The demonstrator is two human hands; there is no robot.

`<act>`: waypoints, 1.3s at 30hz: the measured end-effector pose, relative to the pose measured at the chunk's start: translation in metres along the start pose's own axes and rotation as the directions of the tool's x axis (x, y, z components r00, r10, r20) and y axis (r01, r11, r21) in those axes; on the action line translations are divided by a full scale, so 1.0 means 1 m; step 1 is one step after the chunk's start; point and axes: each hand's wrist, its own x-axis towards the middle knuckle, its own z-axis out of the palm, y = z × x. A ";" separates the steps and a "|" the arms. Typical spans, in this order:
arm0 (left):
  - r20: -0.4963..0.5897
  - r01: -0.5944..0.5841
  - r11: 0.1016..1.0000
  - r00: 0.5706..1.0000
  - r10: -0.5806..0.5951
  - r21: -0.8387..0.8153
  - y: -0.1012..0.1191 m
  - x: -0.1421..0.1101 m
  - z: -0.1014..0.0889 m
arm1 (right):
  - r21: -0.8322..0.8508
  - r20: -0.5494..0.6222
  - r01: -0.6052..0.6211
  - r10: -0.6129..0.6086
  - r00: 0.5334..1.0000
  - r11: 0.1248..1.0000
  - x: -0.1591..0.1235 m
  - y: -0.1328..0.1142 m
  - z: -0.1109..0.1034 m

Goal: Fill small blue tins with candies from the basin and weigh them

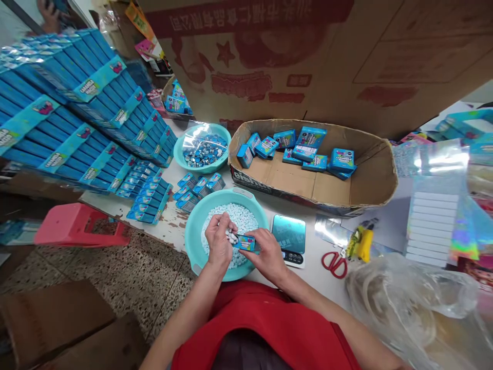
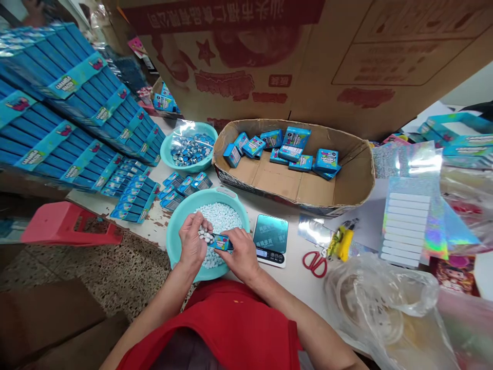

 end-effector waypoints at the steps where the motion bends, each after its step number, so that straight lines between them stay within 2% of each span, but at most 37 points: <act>1: 0.005 -0.005 1.000 1.000 0.005 -0.006 0.000 0.000 0.000 | 0.002 -0.003 -0.001 0.001 1.000 1.000 0.000 0.000 0.000; 7: -0.031 0.021 1.000 0.999 -0.022 -0.021 0.002 0.001 0.006 | 0.023 -0.014 -0.015 0.015 1.000 1.000 0.003 0.001 0.001; 10: -0.002 0.065 0.997 0.998 -0.065 -0.034 0.005 0.007 0.004 | 0.093 -0.037 -0.032 0.035 0.999 0.995 0.001 0.003 -0.006; 12: 0.012 0.039 0.998 0.999 -0.039 0.050 0.003 0.013 -0.007 | 0.173 -0.061 -0.049 0.060 0.996 0.984 -0.003 0.004 -0.018; 13: 0.037 -0.012 0.983 0.999 0.006 0.184 -0.001 0.016 -0.016 | 0.206 -0.077 -0.062 0.079 0.994 0.977 -0.007 0.006 -0.027; 14: 0.087 -0.081 0.930 0.995 0.053 0.357 -0.005 0.019 -0.026 | 0.226 -0.100 -0.082 0.107 0.989 0.971 -0.012 0.008 -0.036; 15: 0.149 -0.154 0.838 0.985 0.087 0.524 -0.012 0.022 -0.039 | 0.233 -0.132 -0.109 0.143 0.981 0.966 -0.017 0.012 -0.046; 16: 0.228 -0.228 0.706 0.969 0.097 0.670 -0.019 0.023 -0.051 | 0.228 -0.171 -0.142 0.183 0.968 0.963 -0.023 0.017 -0.056; 18: 0.329 -0.324 0.488 0.941 0.079 0.810 -0.035 0.022 -0.076 | 0.202 -0.250 -0.221 0.268 0.930 0.954 -0.034 0.031 -0.072; 22: 0.436 -0.439 0.148 0.898 0.050 0.886 -0.063 0.012 -0.107 | 0.167 -0.299 -0.333 0.369 0.880 0.928 -0.046 0.073 -0.081; 24: 0.469 -0.470 0.048 0.883 0.030 0.881 -0.071 0.006 -0.113 | 0.175 -0.294 -0.355 0.393 0.871 0.918 -0.046 0.093 -0.075; 27: 0.495 -0.494 -0.050 0.869 0.005 0.868 -0.076 -0.002 -0.117 | 0.216 -0.276 -0.376 0.426 0.862 0.901 -0.044 0.111 -0.065; 30: 0.504 -0.501 -0.079 0.864 0.013 0.862 -0.077 -0.007 -0.118 | 0.291 -0.268 -0.383 0.459 0.847 0.877 -0.047 0.116 -0.061; 33: 0.512 -0.509 -0.055 0.858 0.040 0.859 -0.076 -0.009 -0.117 | 0.320 -0.303 -0.390 0.483 0.822 0.864 -0.059 0.117 -0.063; 39: 0.522 -0.523 0.047 0.852 0.033 0.851 -0.076 -0.006 -0.115 | 0.275 -0.414 -0.565 0.626 0.661 0.778 -0.101 0.123 -0.064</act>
